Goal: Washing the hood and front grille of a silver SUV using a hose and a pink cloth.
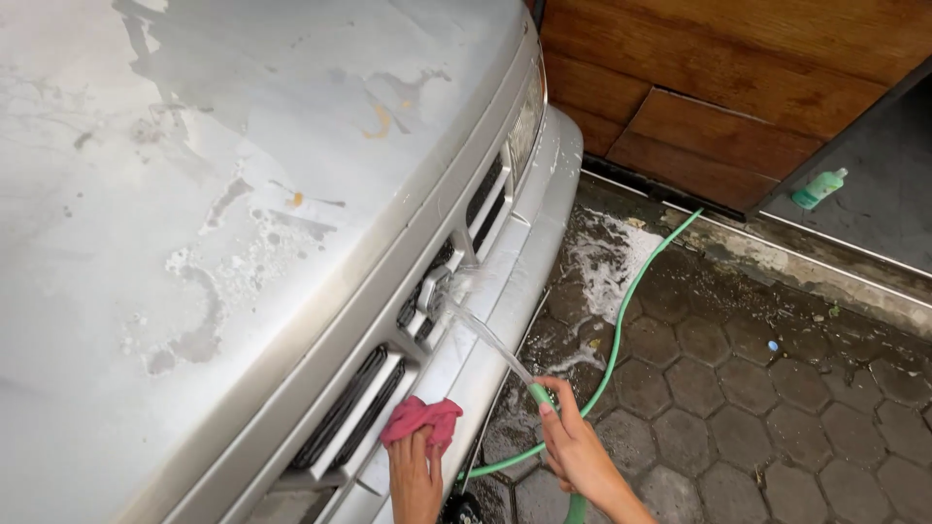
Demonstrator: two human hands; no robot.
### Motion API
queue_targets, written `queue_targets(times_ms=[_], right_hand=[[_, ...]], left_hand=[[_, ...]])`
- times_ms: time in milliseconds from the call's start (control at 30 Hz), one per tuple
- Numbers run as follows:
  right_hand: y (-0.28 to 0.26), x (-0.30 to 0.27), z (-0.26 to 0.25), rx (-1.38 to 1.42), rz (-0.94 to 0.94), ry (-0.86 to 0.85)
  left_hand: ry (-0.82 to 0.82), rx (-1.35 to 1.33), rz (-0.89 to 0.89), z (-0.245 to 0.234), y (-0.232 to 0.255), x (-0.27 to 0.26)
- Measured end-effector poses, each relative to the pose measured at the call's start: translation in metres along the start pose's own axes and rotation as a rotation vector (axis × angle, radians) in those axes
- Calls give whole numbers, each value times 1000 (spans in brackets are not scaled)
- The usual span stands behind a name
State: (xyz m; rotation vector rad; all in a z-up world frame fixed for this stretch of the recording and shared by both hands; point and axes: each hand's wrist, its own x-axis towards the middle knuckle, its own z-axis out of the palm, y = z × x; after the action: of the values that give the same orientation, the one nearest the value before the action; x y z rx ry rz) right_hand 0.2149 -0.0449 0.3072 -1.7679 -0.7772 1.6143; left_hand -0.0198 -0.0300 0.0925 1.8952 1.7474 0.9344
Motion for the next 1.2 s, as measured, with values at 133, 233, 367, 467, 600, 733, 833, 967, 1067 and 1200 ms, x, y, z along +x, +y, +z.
queue_targets(times_ms=[133,233,367,467,600,733,833,967,1067,1200], right_hand=[[-15,17,5,-3,42,-34],[-21,33,3,-30,63,-92],[-35,48,-9,38,98,-41],[-53,58,-18,118,77,34],[-72,57,-26,176,3,72],[-82,64,-28,147,-4,48],[-65,83,-32,103,20,-37],[-36,128,-56,94,-57,-278],[-41,145,-77,91,-50,-383],[-103,144,-100,38,-15,-390]], left_hand=[[47,139,239,-2,5,36],[56,216,339,-11,11,91],[-70,499,278,-25,16,164],[-105,724,311,-15,32,214],[-143,1071,425,24,53,258],[-326,1292,533,82,35,270],[-412,1272,516,96,13,259],[-500,1233,406,66,3,230],[-400,1216,333,39,-6,195],[-113,929,67,-12,15,166]])
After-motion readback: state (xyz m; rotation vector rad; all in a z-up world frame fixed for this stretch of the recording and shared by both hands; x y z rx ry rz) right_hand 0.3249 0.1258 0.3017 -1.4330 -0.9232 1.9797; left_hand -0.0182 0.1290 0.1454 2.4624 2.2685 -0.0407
